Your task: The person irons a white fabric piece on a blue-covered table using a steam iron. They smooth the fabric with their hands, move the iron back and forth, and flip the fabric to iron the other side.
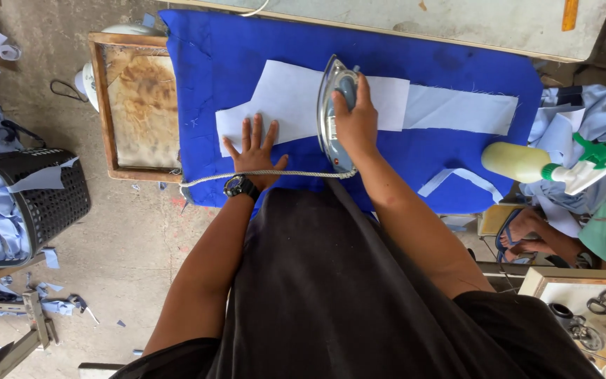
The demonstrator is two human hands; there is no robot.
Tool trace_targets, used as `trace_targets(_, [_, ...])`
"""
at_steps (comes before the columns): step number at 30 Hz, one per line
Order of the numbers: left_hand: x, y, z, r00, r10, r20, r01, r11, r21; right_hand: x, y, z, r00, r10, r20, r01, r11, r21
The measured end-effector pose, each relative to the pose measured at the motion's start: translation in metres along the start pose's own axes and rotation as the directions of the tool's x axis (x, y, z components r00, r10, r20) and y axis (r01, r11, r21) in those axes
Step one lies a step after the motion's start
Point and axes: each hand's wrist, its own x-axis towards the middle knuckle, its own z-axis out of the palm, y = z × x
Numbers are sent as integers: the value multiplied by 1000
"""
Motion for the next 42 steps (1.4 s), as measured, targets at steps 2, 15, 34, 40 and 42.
trace_targets(2, [4,-3,12,995,-1,-97,-5,998,-58,0,6,-15,999,-8,-33,8,1000,-16])
trace_targets(15, [14,-5,54,890,-269,-367,189,952,-240,26,81,-90,981,94,-168,-91,996,24])
trace_targets(34, [3,-49,69,811,-431,-395,311,890,-333,-9,-55,27,967,-157,200,192,967,-167])
trace_targets(40, [0,-59,92,696,-455,-555,318,889,-330,-3,-79,50,956,-116,270,165,972,-168])
trace_targets(42, [-16,-62,97,681,-461,-569,315,886,-340,-3,-76,57,952,-134,276,184,969,-166])
